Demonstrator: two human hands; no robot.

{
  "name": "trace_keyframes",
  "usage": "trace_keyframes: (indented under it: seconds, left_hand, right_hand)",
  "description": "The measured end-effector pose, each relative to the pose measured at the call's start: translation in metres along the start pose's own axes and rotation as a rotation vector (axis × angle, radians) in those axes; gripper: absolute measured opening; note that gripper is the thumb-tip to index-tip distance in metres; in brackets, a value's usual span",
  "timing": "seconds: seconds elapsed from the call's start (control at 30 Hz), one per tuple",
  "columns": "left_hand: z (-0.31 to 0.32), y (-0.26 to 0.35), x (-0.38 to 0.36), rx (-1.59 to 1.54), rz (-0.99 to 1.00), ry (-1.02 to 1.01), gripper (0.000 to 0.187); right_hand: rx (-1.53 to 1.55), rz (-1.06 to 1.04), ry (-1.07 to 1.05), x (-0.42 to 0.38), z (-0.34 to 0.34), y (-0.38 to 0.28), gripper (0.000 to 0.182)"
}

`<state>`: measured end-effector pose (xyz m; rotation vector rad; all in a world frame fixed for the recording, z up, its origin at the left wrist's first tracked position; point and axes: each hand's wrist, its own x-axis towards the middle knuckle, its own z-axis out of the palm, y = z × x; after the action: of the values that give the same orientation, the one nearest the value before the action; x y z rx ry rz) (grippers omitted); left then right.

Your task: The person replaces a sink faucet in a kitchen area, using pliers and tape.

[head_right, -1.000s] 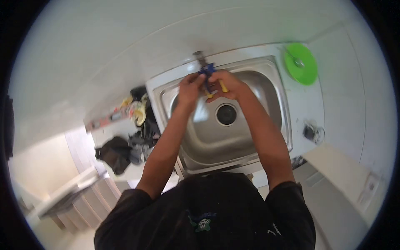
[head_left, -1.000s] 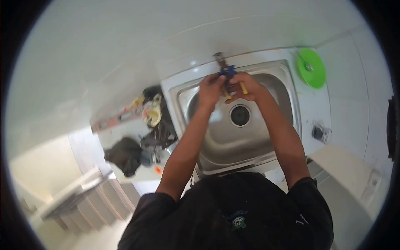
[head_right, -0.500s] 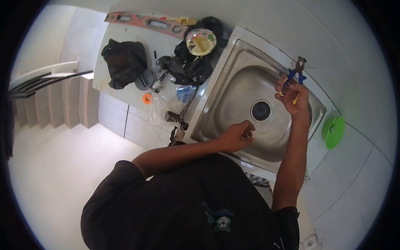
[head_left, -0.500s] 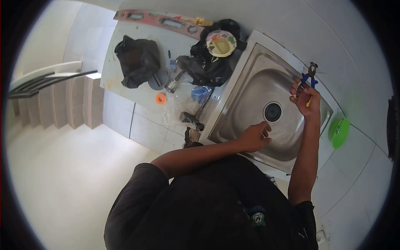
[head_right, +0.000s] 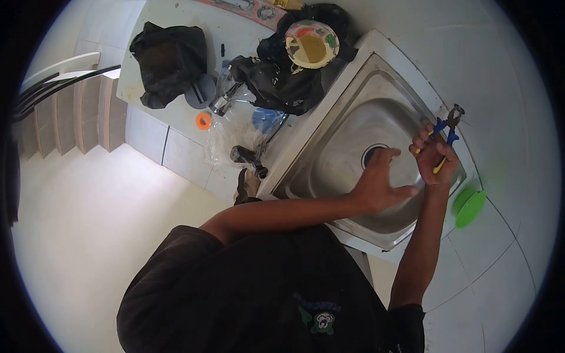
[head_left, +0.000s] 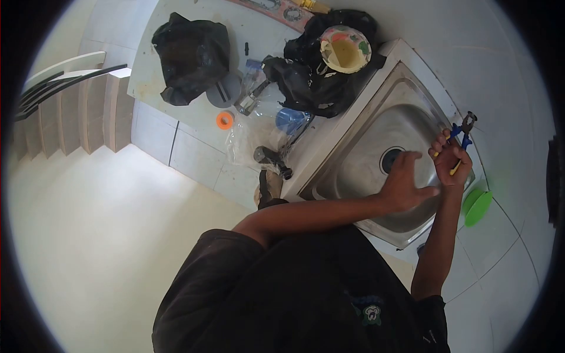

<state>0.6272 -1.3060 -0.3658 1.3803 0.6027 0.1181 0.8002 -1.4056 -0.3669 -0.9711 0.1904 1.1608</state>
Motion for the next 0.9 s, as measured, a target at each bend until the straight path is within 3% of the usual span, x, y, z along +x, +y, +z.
trace_keyframes:
  seconds: [0.03, 0.17, 0.23, 0.3, 0.37, 0.43, 0.53, 0.6, 0.63, 0.67, 0.7, 0.73, 0.77, 0.83, 0.87, 0.9]
  left_hand:
    - [0.006, 0.008, 0.007, -0.018, -0.03, 0.065, 0.084]
    - [0.038, 0.044, 0.06, -0.136, -0.093, 0.087, 0.101]
    - [0.057, 0.059, 0.079, 0.067, -0.231, 0.104, 0.113]
    - [0.071, 0.066, 0.092, 0.256, -0.391, -0.019, 0.12]
    - [0.07, 0.065, 0.095, 0.319, -0.331, -0.123, 0.114]
    - [0.063, 0.078, 0.098, 0.358, -0.411, -0.192, 0.099]
    - [0.068, 0.057, 0.109, 0.355, -0.349, -0.207, 0.086]
    - [0.059, 0.052, 0.113, -0.086, -0.48, -0.39, 0.078]
    - [0.052, 0.047, 0.114, -0.069, -0.465, -0.393, 0.078]
    - [0.048, 0.044, 0.114, -0.319, -0.466, -0.458, 0.065]
    - [0.045, 0.034, 0.115, -0.565, -0.473, -0.526, 0.053]
    - [0.042, 0.006, 0.122, -0.777, -0.425, -0.712, 0.067]
    - [0.038, -0.005, 0.13, -0.765, -0.423, -0.729, 0.067]
    - [0.024, -0.017, 0.137, -1.007, -0.441, -0.989, 0.065]
    - [0.023, -0.019, 0.141, -0.965, -0.451, -1.023, 0.065]
    - [0.024, -0.018, 0.145, -0.895, -0.504, -0.915, 0.063]
  right_hand:
    - [0.009, 0.013, -0.005, 0.0, 0.001, 0.001, 0.051]
    - [0.138, -0.002, 0.018, -0.002, 0.015, 0.011, 0.047]
    - [0.047, 0.044, 0.053, -0.005, 0.016, 0.015, 0.047]
    - [-0.078, 0.019, 0.135, -0.006, 0.015, 0.018, 0.047]
    - [-0.208, -0.056, 0.262, -0.004, 0.011, 0.02, 0.047]
    - [-0.295, -0.104, 0.385, -0.004, 0.008, 0.019, 0.047]
    - [-0.367, -0.092, 0.495, -0.007, 0.007, 0.016, 0.048]
    - [-0.387, -0.059, 0.562, -0.008, 0.006, 0.014, 0.048]
    - [-0.408, -0.034, 0.574, -0.008, 0.007, 0.013, 0.048]
    - [-0.404, -0.057, 0.569, 0.0, 0.006, 0.008, 0.048]
    - [-0.855, 0.001, 0.592, 0.006, 0.004, 0.004, 0.047]
    - [-1.309, 0.068, 0.607, 0.008, 0.006, 0.003, 0.046]
    - [-1.299, 0.055, 0.621, 0.01, 0.02, 0.006, 0.046]
    - [-1.369, -0.14, 1.098, 0.015, 0.057, 0.022, 0.045]
    - [-1.326, -0.16, 1.128, 0.017, 0.059, 0.019, 0.045]
    - [-1.172, -0.153, 1.135, 0.017, 0.058, 0.015, 0.044]
